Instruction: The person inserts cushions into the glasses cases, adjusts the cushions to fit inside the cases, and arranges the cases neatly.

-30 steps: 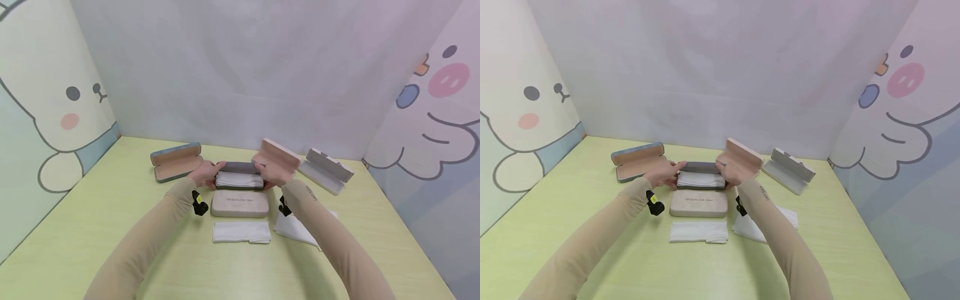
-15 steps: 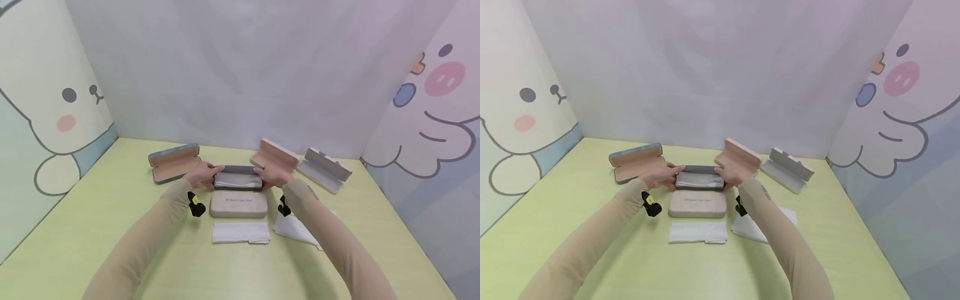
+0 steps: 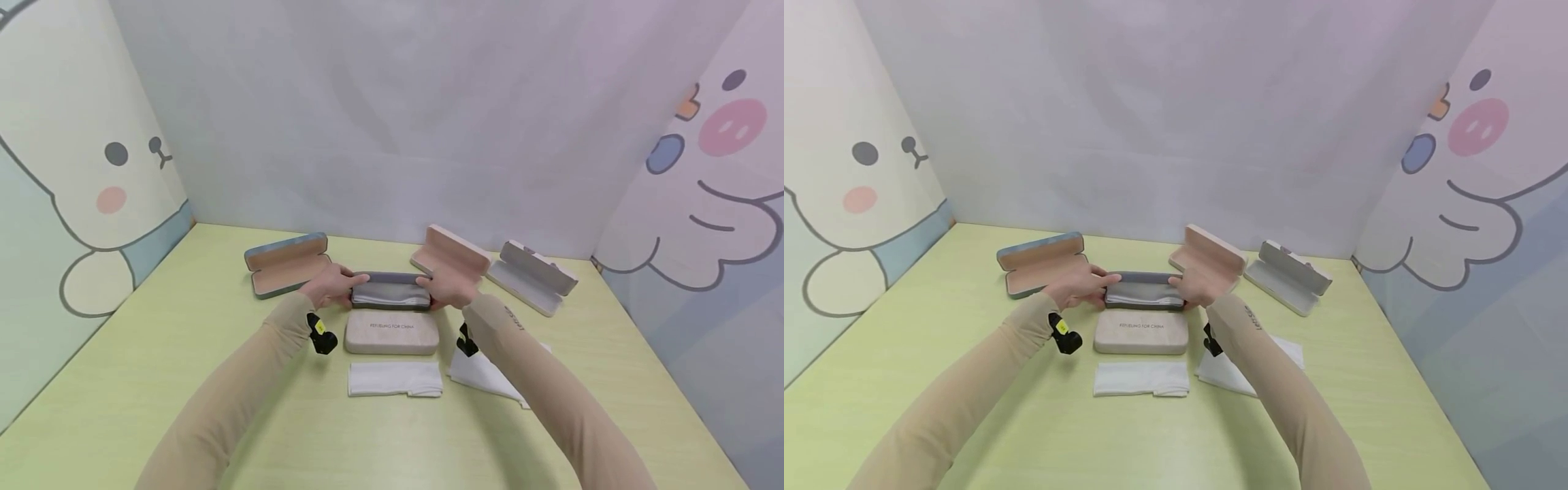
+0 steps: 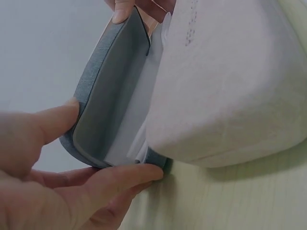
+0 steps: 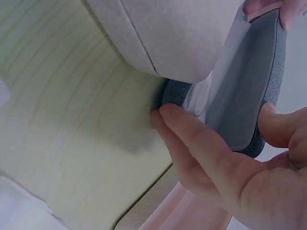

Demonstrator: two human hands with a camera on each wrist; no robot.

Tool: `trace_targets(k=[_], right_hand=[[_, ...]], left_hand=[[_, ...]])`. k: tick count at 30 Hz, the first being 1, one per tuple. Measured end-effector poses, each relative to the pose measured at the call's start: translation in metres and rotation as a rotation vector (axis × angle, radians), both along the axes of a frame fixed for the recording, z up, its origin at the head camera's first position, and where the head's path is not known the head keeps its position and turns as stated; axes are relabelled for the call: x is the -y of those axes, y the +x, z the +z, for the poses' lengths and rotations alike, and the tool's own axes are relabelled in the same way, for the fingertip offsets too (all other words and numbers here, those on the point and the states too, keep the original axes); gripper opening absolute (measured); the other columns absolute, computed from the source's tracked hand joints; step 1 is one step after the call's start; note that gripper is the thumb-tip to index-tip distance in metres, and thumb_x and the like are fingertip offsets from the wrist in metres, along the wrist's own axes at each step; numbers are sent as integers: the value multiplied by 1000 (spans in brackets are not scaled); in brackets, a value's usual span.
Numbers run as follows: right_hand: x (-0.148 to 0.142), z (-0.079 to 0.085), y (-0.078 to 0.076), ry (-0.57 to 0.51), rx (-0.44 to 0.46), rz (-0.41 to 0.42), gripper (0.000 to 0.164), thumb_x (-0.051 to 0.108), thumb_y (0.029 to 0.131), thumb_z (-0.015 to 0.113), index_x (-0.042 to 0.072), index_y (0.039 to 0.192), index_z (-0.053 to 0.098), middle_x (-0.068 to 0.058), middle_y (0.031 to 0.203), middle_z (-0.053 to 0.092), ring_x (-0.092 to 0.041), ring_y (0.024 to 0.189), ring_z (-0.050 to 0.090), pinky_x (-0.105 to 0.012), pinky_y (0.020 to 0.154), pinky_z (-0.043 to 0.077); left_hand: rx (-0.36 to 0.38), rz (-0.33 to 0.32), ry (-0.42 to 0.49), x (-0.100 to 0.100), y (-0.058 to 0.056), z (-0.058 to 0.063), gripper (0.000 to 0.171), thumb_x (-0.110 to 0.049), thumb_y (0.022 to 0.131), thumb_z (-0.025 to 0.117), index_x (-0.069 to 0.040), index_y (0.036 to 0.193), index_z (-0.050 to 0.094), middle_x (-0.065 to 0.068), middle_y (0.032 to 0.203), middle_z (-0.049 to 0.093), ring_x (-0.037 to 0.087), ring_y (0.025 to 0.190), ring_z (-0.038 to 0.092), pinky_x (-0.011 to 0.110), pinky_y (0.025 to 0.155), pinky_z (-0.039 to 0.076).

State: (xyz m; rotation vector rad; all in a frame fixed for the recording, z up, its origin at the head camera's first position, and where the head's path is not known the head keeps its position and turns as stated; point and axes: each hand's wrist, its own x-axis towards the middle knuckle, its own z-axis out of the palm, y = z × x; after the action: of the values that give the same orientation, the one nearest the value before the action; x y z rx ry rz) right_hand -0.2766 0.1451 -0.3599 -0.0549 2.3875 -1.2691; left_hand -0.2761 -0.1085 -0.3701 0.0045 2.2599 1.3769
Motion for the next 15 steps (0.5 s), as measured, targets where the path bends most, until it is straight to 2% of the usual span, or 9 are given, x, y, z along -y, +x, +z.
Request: trace_targets(k=[3,5,9,11,13,15], right_hand=[[1,0,1,17,-18,5,57,14,101,46,10,153,21,-19,150,30,-27,116,50,-43,77,58],[1,1,2,38,-33,8,57,15,101,47,11,152,22,-20,146,33,-25,102,53,-41,76,59],[2,1,2,55,-42,-2,55,15,101,48,9,151,26,-20,139,38,-25,96,54,-39,75,59],[3,0,3,61,-46,-6,53,15,100,49,6,149,29,-18,131,42,-23,101,53,-39,76,59],[3,0,4,86,-58,-3,52,16,100,50,6,148,31,-15,115,46,-22,93,54,-37,76,59],[4,-2,4,133,-74,14,48,17,100,50,3,144,36,-10,96,44,-18,81,52,-35,75,59]], left_hand=[[0,7,1,-1,0,0,65,-36,98,52,3,146,32,24,143,41,13,62,61,29,64,43],[-4,10,-6,-1,-1,-1,66,-36,98,52,4,146,30,24,143,41,13,62,61,27,66,45],[-3,11,-34,-1,-2,-1,69,-38,98,53,3,147,28,24,142,43,13,62,64,23,54,39],[0,6,-50,0,-3,-1,70,-39,97,54,1,148,28,23,141,46,14,61,64,23,48,32],[3,-2,-60,1,-3,-1,70,-40,97,54,0,148,28,22,141,47,14,61,65,23,44,28],[2,-7,-60,2,-2,-1,70,-39,97,55,0,148,28,22,141,46,15,62,65,23,43,27]])
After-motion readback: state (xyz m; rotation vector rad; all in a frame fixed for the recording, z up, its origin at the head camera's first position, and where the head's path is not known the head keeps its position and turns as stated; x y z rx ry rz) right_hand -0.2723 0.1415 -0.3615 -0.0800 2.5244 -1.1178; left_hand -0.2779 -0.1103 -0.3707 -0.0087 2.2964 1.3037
